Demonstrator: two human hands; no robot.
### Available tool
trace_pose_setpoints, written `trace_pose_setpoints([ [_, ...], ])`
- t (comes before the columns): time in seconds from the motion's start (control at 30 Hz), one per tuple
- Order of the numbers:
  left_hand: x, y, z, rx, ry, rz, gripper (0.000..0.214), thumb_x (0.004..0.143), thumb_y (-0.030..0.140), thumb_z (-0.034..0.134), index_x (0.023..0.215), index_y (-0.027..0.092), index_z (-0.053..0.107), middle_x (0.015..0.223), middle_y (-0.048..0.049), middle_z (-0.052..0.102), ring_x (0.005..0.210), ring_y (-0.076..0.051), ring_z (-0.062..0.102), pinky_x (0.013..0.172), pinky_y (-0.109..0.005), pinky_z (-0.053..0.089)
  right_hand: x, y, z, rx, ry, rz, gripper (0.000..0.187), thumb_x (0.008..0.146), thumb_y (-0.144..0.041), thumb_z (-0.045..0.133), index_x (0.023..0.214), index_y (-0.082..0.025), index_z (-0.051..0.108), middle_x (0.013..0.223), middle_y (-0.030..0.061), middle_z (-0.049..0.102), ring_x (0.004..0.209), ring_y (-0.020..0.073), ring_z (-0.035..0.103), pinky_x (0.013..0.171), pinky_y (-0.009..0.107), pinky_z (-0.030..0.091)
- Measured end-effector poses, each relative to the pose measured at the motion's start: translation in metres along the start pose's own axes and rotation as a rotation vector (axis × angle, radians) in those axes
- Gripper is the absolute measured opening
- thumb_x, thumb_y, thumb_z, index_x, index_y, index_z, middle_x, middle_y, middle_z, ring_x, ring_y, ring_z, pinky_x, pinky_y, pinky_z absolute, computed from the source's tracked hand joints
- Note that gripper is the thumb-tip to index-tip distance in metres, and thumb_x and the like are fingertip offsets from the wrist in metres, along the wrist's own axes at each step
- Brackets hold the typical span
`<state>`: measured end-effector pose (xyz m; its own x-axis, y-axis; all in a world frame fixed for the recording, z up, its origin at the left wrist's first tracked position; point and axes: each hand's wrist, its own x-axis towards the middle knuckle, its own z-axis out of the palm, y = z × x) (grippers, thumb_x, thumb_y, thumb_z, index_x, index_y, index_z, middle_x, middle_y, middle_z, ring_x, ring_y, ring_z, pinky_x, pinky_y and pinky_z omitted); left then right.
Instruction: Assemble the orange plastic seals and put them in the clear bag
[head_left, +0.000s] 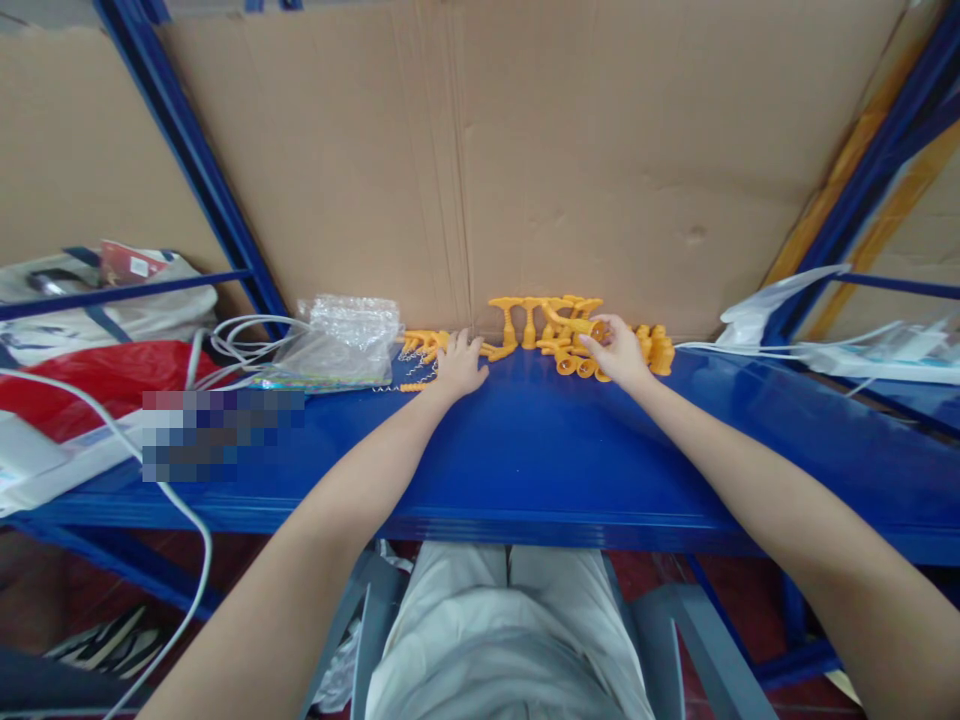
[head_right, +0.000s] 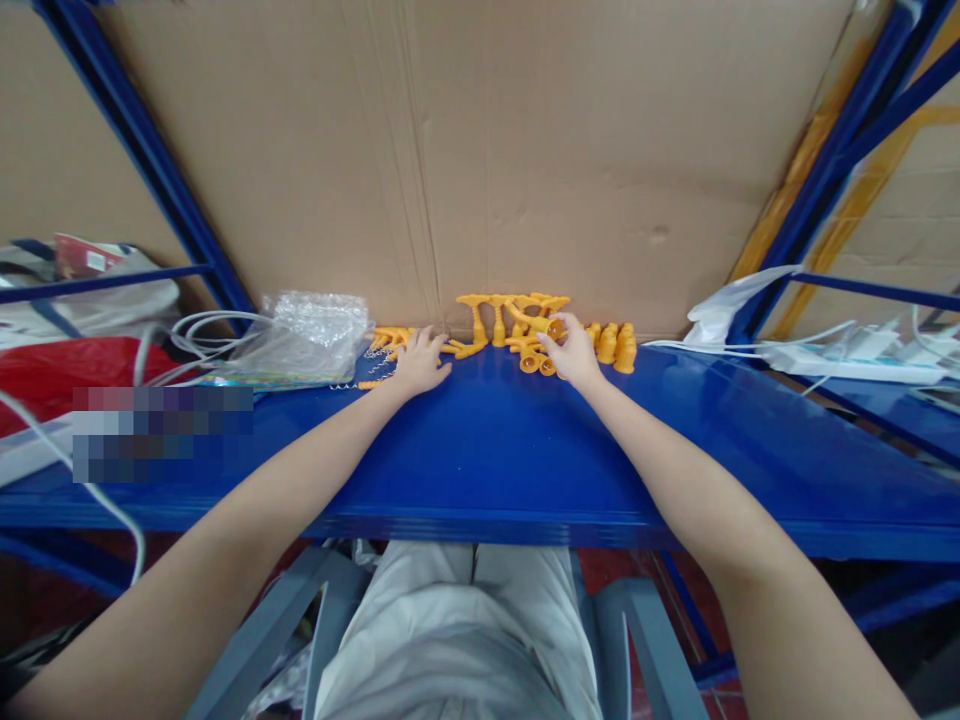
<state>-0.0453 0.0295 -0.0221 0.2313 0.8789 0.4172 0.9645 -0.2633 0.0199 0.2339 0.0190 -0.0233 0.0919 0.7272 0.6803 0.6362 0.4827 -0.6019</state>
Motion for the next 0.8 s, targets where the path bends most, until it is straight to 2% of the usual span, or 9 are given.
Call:
trace_pose_setpoints([
  [0.07,0.001,-0.003,-0.001,0.04,-0.126,-0.082,0.051,0.092,0.036,0.051,0.141,0.02,0.052,0.157,-0.0171,0.041,0.145,-0.039,0.036,0.111,-0.058,0.036,-0.002,0.002,-0.003,-0.225,0.007,-0.072,0.038,0.085,-0.034,0.062,0.119,-0.017,0.06,0.115,0.0143,0.07,0.085,0.0263,0.067,0.082,0.044,0.053],
  [0.13,0.002,-0.004,-0.002,0.052,-0.232,-0.107,0.047,0.097,0.038,0.043,0.139,0.02,0.056,0.153,-0.0171,0.047,0.141,-0.038,0.042,0.111,-0.057,0.037,-0.006,0.001,-0.004,-0.365,-0.016,-0.113,0.039,0.086,-0.033,0.059,0.121,-0.016,0.062,0.12,0.0165,0.069,0.092,0.0294,0.067,0.083,0.045,0.052],
  [0.2,0.002,-0.004,-0.004,0.058,-0.265,-0.094,0.046,0.098,0.034,0.038,0.137,0.019,0.058,0.148,-0.0164,0.052,0.136,-0.036,0.049,0.11,-0.055,0.039,-0.01,-0.003,-0.003,-0.447,-0.054,-0.144,0.041,0.089,-0.033,0.056,0.125,-0.015,0.062,0.121,0.0173,0.069,0.099,0.0316,0.066,0.084,0.044,0.05],
  [0.37,0.002,-0.001,-0.01,0.068,-0.215,-0.095,0.044,0.096,0.026,0.041,0.132,0.017,0.064,0.142,-0.0167,0.058,0.129,-0.036,0.056,0.107,-0.052,0.042,-0.02,-0.015,0.01,-0.656,-0.143,-0.229,0.043,0.096,-0.034,0.049,0.132,-0.013,0.062,0.12,0.0185,0.071,0.11,0.0343,0.062,0.088,0.043,0.042],
  [0.5,0.001,0.0,-0.011,0.066,-0.185,-0.115,0.043,0.094,0.028,0.045,0.13,0.018,0.066,0.14,-0.0168,0.06,0.128,-0.037,0.055,0.108,-0.056,0.04,-0.026,-0.023,0.016,-0.797,-0.208,-0.326,0.045,0.099,-0.032,0.047,0.138,-0.015,0.059,0.114,0.0178,0.072,0.105,0.033,0.06,0.088,0.042,0.035],
  [0.67,0.002,-0.003,-0.009,0.093,-0.133,-0.095,0.041,0.092,0.025,0.046,0.126,0.017,0.069,0.136,-0.0184,0.062,0.13,-0.04,0.052,0.106,-0.062,0.038,-0.028,-0.029,0.016,-0.904,-0.288,-0.349,0.048,0.1,-0.027,0.045,0.146,-0.016,0.053,0.116,0.0173,0.071,0.105,0.0318,0.059,0.089,0.042,0.031],
  [0.8,0.003,-0.005,-0.003,0.105,-0.039,-0.005,0.039,0.093,0.028,0.047,0.121,0.015,0.071,0.137,-0.0182,0.06,0.133,-0.039,0.048,0.107,-0.059,0.039,-0.027,-0.029,0.019,-0.942,-0.303,-0.363,0.049,0.101,-0.027,0.042,0.147,-0.016,0.05,0.121,0.0181,0.069,0.107,0.0316,0.058,0.092,0.044,0.029],
])
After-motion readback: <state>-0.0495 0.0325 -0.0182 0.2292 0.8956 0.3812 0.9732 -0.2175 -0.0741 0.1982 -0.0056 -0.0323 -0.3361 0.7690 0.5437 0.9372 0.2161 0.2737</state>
